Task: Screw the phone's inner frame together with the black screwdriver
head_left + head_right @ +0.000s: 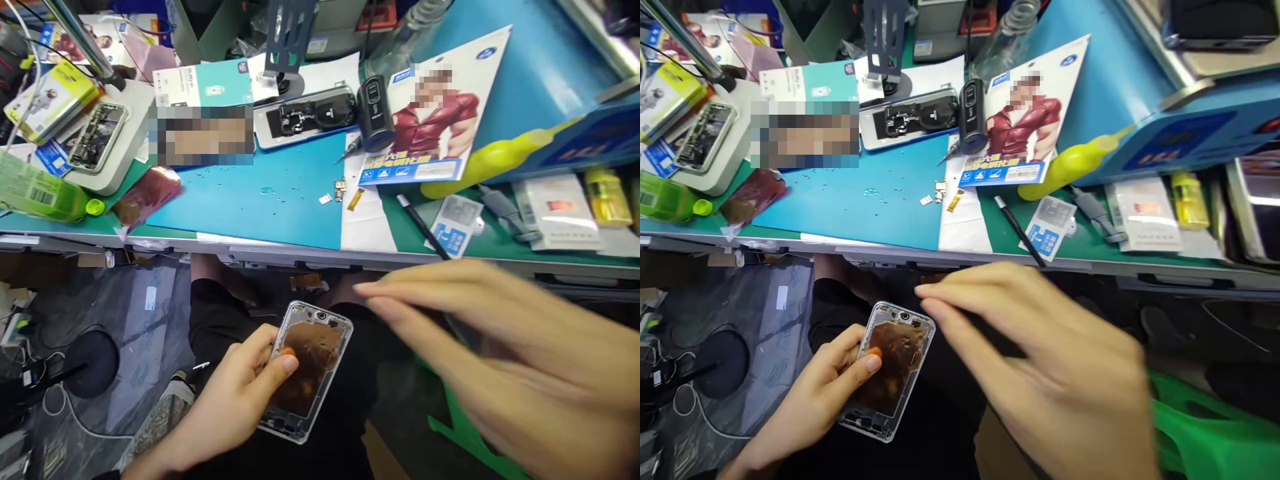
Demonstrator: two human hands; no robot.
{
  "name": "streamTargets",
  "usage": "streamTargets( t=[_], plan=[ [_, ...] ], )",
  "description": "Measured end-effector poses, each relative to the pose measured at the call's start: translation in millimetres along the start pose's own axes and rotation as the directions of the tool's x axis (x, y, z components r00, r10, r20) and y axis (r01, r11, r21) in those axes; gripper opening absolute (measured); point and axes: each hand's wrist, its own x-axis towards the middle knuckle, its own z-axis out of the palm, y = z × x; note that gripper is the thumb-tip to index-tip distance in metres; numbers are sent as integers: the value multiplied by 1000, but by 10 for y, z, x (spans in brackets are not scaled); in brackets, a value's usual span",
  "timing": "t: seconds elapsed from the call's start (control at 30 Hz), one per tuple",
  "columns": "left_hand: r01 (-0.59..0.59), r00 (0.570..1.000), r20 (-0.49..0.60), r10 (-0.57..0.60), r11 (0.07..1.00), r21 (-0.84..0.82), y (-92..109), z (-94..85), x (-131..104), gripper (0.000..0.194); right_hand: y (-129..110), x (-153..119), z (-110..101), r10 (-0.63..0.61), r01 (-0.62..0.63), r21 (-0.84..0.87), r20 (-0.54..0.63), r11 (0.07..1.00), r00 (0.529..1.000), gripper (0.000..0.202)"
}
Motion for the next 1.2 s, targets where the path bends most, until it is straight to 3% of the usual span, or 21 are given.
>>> streamTargets(
  t=[0.13,0.3,0.67,1.2],
  plan=[
    [3,1000,-8,-2,993,114,-17,4,-30,42,-15,108,176,-45,44,7,159,999,986,14],
    [21,1000,-8,-19,974,224,-23,-23,-43,40,9,95,275,-52,49,19,269,999,962,15],
    [50,998,22,-59,958,284,43,-41,-64,31,48,62,329,-28,29,0,351,1000,936,15],
    [43,998,22,-53,945,324,24,-74,-93,25,70,56,396,81,-134,96,429,986,900,17]
  ],
)
